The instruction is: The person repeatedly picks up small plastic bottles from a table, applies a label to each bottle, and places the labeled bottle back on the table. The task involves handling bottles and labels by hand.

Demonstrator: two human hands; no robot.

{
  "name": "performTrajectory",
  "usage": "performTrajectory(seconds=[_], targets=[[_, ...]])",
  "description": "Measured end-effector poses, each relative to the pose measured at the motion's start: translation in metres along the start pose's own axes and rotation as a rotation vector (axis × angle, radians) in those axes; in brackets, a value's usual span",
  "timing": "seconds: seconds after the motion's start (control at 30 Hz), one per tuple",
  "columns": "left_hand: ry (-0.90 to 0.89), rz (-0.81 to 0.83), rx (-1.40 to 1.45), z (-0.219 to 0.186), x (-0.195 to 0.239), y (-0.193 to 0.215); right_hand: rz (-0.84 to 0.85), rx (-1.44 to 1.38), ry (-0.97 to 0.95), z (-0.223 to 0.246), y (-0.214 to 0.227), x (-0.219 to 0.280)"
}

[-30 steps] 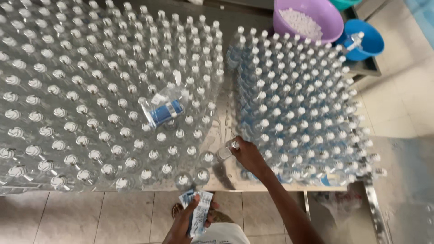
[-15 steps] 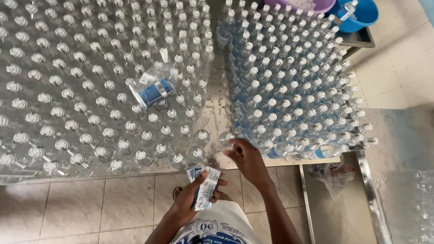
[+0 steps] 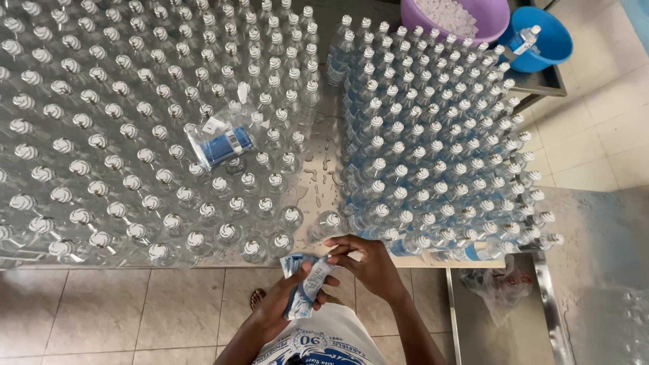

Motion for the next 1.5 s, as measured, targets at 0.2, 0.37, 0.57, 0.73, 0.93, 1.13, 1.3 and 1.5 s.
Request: performTrajectory(seconds=[0.2,0.37,0.57,0.73,0.93,1.13,1.3,1.5], targets=[[-0.163,-0.165,-0.052,0.0,-0.009,0.003,-0.141,-0.041,0.142,-0.018,0.015,-0.019],[-0.101,-0.371,0.016,0.0,-0.012,0.007,-0.311,0.023,0.197,-0.053,0.002,-0.057],[-0.151,-0.328,0.011,0.0,-0.015,0.008,-0.314,0.063,0.167,-0.077,-0.012,-0.065],[-0.169,-0.438,0.031,-0.005,-0.013,0.004,-0.324,-0.02,0.117,-0.105,-0.025,-0.053],[-0.186,-0.356,0.092,-0.003,-0.015,0.008,-0.181,-0.225,0.102,-0.125,-0.044,-0.042],[-0.146,-0.339,-0.054,-0.004,-0.007,0.006,-0.247,-0.286,0.185,-0.133,-0.059,-0.057],[-0.128,-0.38,-0.024,-0.001,-0.003,0.011,-0.228,-0.209,0.04,-0.169,-0.075,-0.068],[-0.194,-0.403,0.033,-0.003,0.006,0.015,-0.192,-0.168,-0.101,-0.201,-0.095,-0.08]])
Point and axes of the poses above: each hand's wrist, its own x-axis away from the middle knuckle, its own y-axis out of the back of the hand, z = x × y, the point moved 2 cm from there along -x, towards the middle knuckle, and after that the axes turned 2 degrees about z, right-handed, at the moved point
